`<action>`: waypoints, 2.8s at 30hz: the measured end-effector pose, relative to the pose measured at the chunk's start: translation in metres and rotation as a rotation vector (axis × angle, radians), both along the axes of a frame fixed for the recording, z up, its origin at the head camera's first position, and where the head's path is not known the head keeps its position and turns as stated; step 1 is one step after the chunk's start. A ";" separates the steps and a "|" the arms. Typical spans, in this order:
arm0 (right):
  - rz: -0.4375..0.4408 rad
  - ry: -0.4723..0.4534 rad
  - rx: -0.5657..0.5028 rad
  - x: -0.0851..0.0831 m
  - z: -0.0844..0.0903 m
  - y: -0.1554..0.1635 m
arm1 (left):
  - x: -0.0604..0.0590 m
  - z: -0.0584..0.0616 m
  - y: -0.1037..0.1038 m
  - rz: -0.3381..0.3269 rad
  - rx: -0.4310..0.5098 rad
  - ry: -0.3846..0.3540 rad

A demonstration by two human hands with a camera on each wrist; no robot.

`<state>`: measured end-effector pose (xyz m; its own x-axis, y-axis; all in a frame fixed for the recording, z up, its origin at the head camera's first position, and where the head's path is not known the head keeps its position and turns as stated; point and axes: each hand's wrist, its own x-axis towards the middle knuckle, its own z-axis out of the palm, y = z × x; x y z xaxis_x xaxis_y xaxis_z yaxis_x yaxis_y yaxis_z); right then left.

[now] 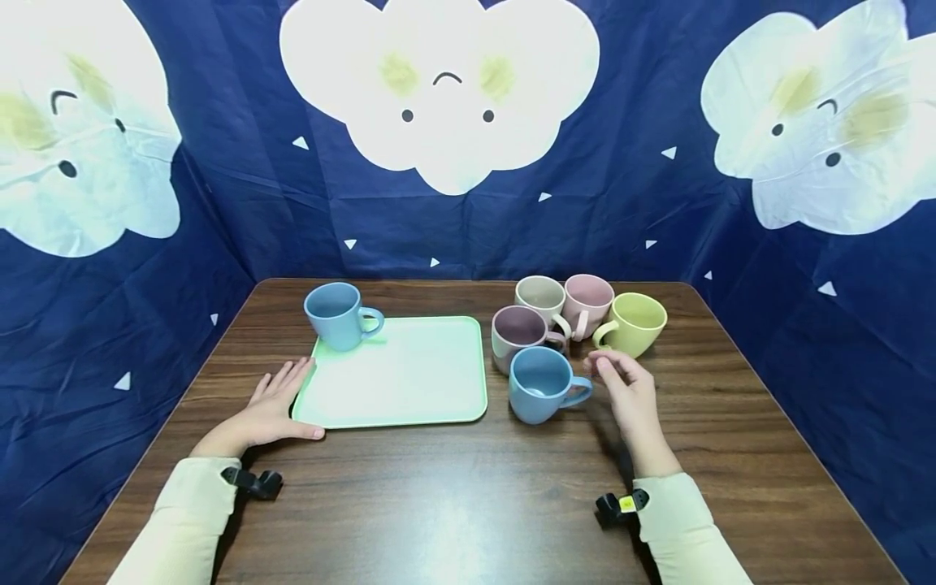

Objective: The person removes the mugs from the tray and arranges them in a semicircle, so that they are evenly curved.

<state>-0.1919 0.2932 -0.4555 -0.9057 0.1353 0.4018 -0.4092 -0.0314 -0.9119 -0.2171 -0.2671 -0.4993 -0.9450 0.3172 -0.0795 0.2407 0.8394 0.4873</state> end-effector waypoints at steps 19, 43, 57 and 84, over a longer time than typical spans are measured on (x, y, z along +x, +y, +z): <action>0.160 0.131 -0.052 -0.040 0.087 -0.115 | -0.001 -0.004 -0.001 -0.003 0.000 0.007; 0.215 -0.092 0.021 -0.097 0.056 -0.249 | 0.001 0.000 -0.001 0.002 0.002 0.015; 0.197 -0.188 0.172 -0.117 0.003 -0.292 | 0.003 0.001 0.002 0.006 -0.001 0.019; 0.314 -0.407 0.078 -0.126 -0.014 -0.317 | 0.001 0.000 0.007 -0.001 0.005 0.013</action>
